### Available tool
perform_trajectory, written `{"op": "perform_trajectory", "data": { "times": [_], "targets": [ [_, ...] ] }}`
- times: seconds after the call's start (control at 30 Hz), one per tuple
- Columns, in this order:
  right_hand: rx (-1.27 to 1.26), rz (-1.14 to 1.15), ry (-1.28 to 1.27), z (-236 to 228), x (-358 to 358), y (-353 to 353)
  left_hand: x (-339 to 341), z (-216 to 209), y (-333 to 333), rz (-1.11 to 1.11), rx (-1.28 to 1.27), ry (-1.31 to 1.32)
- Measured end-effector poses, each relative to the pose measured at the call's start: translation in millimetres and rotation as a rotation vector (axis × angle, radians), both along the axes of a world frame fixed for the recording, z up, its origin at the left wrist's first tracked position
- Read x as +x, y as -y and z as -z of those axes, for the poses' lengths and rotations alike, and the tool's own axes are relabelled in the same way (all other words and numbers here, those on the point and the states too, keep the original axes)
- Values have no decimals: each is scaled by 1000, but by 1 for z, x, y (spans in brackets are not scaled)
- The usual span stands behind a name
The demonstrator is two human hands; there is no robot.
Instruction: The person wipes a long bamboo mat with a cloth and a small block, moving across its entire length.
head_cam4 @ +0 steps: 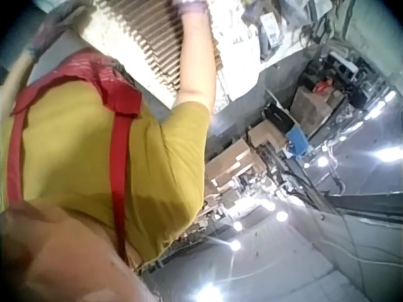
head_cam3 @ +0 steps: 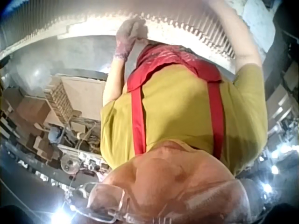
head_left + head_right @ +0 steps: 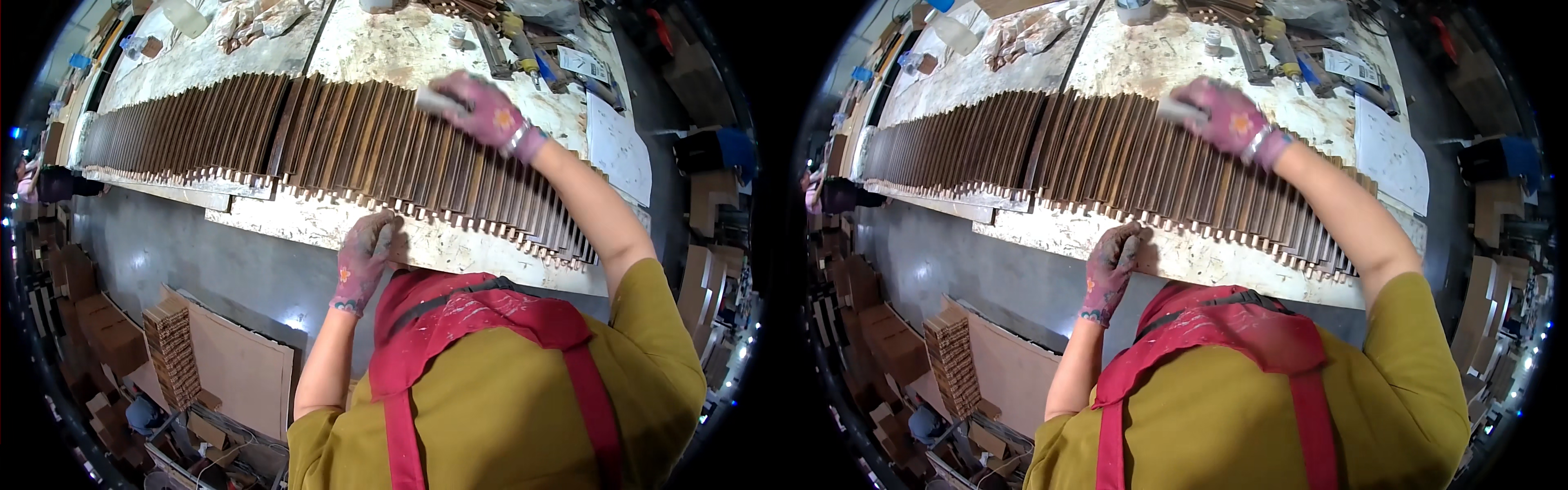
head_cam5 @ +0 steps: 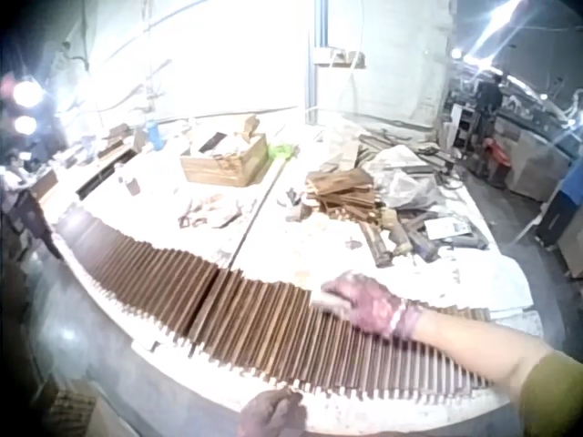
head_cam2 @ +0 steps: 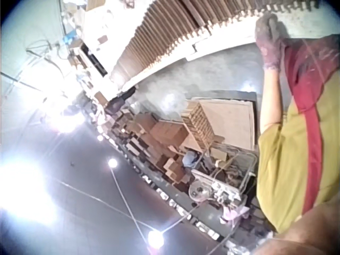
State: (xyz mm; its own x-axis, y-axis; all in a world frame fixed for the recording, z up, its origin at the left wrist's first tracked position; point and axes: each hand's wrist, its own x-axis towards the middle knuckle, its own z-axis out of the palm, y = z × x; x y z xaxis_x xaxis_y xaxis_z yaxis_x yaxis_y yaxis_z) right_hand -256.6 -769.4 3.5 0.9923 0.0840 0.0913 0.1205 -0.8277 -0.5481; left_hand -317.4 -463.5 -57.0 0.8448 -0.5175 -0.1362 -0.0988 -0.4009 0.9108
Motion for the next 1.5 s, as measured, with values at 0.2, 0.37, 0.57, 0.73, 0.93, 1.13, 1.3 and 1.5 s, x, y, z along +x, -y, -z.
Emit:
{"op": "perform_trajectory", "data": {
  "times": [0.2, 0.37, 0.57, 0.73, 0.93, 1.13, 1.3, 1.5],
  "targets": [
    [-165, -287, 47, 24, -34, -18, -8, 12, 20, 26, 40, 101],
    [-26, -193, -171, -4, -15, -16, -7, 17, 20, 27, 23, 139],
    [-211, -320, 255, 11, -40, -42, -8, 15, 19, 21, 40, 145],
    [-126, -402, 63, -4, -41, -38, -7, 11, 14, 50, 33, 176],
    [-220, 17, -196, 10, 2, 14, -12, -2, 29, 98, 4, 156],
    [-139, -372, -65, -12, -43, -9, -8, 11, 25, 103, -18, 107],
    [-213, 13, -274, -8, 5, 4, -9, 12, 27, 89, 7, 68],
    [-114, -615, 311, 0, -79, -35, -12, 17, 24, 119, -14, 151]
  ]
}}
